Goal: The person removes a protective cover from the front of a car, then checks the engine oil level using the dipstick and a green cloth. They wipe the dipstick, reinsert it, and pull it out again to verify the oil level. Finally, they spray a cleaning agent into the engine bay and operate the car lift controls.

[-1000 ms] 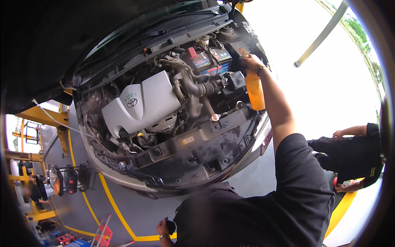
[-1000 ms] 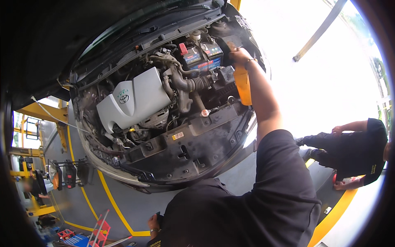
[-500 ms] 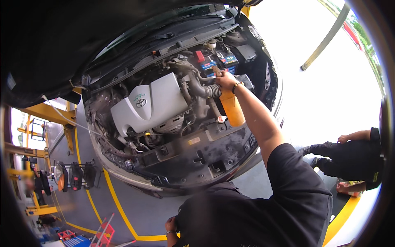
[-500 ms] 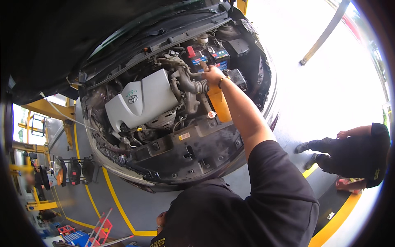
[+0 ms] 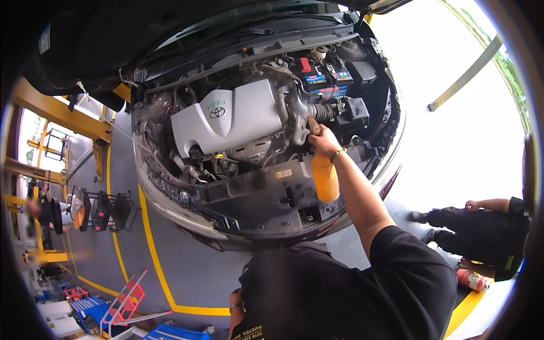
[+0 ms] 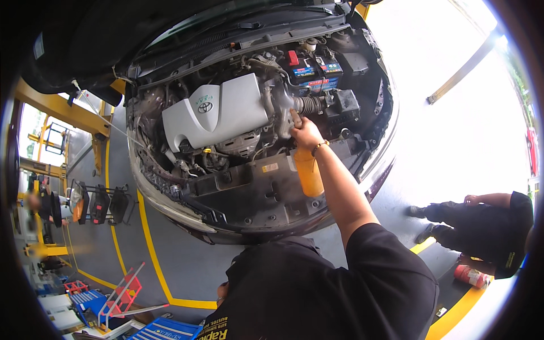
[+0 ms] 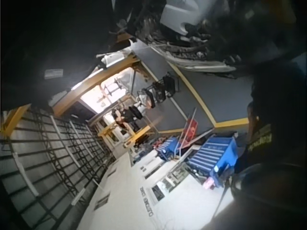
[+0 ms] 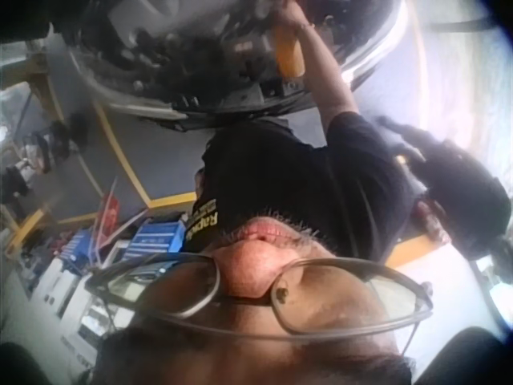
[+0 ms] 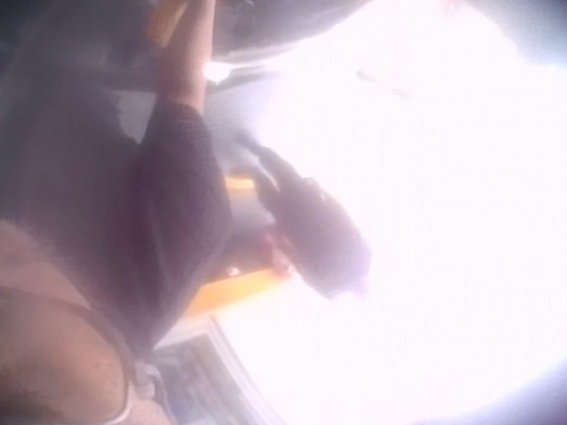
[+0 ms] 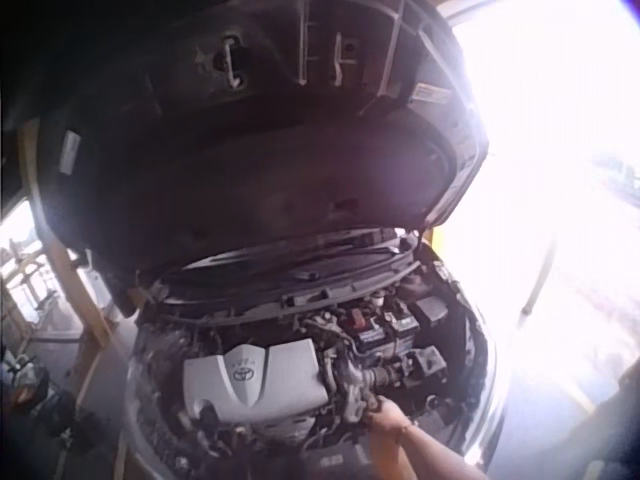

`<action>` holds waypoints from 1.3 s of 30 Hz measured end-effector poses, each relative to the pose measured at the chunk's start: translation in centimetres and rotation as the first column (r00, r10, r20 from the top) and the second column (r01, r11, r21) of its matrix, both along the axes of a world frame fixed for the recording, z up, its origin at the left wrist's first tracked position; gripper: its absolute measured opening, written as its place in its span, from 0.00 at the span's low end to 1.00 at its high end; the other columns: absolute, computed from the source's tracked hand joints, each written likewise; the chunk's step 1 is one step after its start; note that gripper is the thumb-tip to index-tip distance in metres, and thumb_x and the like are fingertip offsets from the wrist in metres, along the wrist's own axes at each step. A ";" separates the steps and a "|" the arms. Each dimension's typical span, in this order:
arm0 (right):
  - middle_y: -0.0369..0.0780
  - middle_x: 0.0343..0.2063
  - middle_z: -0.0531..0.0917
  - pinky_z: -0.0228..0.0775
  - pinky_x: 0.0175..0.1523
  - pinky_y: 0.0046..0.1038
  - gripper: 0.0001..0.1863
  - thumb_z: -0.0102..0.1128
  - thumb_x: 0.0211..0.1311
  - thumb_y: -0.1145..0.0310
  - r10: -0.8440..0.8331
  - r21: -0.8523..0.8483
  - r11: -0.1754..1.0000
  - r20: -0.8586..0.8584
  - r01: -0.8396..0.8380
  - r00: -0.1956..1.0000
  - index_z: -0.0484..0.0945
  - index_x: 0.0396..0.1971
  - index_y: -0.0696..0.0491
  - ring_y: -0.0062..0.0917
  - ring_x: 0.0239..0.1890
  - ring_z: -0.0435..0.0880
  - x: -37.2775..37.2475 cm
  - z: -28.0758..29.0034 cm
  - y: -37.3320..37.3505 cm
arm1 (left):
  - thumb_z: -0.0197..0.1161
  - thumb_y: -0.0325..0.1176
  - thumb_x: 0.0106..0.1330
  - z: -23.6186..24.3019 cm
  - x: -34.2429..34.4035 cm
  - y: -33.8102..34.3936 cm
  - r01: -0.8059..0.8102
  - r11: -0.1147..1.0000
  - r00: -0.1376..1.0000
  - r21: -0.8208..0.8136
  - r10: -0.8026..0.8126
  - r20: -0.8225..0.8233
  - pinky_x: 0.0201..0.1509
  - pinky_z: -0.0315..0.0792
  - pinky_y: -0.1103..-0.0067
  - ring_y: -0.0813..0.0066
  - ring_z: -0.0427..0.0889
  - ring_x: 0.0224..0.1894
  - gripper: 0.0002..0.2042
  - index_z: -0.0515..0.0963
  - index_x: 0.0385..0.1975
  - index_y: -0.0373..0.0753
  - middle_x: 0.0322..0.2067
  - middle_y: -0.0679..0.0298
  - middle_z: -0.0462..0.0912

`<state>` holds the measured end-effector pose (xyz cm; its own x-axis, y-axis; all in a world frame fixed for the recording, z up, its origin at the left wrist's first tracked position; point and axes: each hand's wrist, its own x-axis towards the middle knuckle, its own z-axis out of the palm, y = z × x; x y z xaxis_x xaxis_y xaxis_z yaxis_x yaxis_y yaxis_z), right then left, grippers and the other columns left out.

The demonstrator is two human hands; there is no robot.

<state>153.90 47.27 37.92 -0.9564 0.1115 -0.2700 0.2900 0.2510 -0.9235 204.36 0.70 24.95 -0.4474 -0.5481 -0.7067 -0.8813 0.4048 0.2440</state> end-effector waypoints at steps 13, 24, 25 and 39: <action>0.42 0.27 0.80 0.77 0.32 0.28 0.19 0.60 0.51 0.72 -0.079 0.144 0.988 0.152 0.057 0.985 0.70 0.44 0.61 0.25 0.24 0.82 12.3 0.5 -3.7 | 0.59 0.46 0.64 -4.6 -3.1 -11.3 0.699 0.715 0.715 -0.021 -0.697 0.060 0.50 0.74 0.66 0.49 0.82 0.45 0.18 0.83 0.42 0.39 0.42 0.49 0.84; 0.53 0.34 0.82 0.73 0.50 0.38 0.23 0.63 0.44 0.67 0.272 0.417 0.875 -0.005 -0.245 0.962 0.74 0.41 0.63 0.46 0.44 0.81 12.5 -3.0 -22.2 | 0.63 0.47 0.63 -3.1 -12.5 -22.7 0.211 0.962 0.970 0.174 -0.185 -0.155 0.50 0.74 0.70 0.59 0.83 0.45 0.22 0.82 0.44 0.32 0.41 0.51 0.85; 0.53 0.34 0.82 0.73 0.50 0.38 0.22 0.63 0.44 0.67 0.321 0.411 0.860 0.030 -0.304 0.947 0.74 0.39 0.63 0.46 0.44 0.81 12.3 -3.4 -24.6 | 0.63 0.46 0.63 -3.1 -12.3 -24.3 0.184 0.964 0.976 0.193 -0.156 -0.154 0.50 0.74 0.70 0.59 0.83 0.45 0.22 0.82 0.44 0.32 0.41 0.51 0.85; 0.53 0.38 0.83 0.73 0.50 0.39 0.21 0.61 0.48 0.63 0.652 0.331 0.658 0.200 -0.676 0.732 0.75 0.40 0.63 0.45 0.44 0.81 11.1 -0.5 -47.0 | 0.65 0.45 0.61 -4.2 -7.4 -34.3 -0.203 0.939 0.974 0.278 0.223 -0.043 0.48 0.74 0.71 0.63 0.84 0.42 0.21 0.82 0.44 0.32 0.39 0.52 0.86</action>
<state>165.02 0.28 37.41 -0.7979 -0.4479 -0.4033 -0.0349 0.7024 -0.7110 196.91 -33.59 20.76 -0.3965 -0.4294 -0.8114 -0.9155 0.1195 0.3842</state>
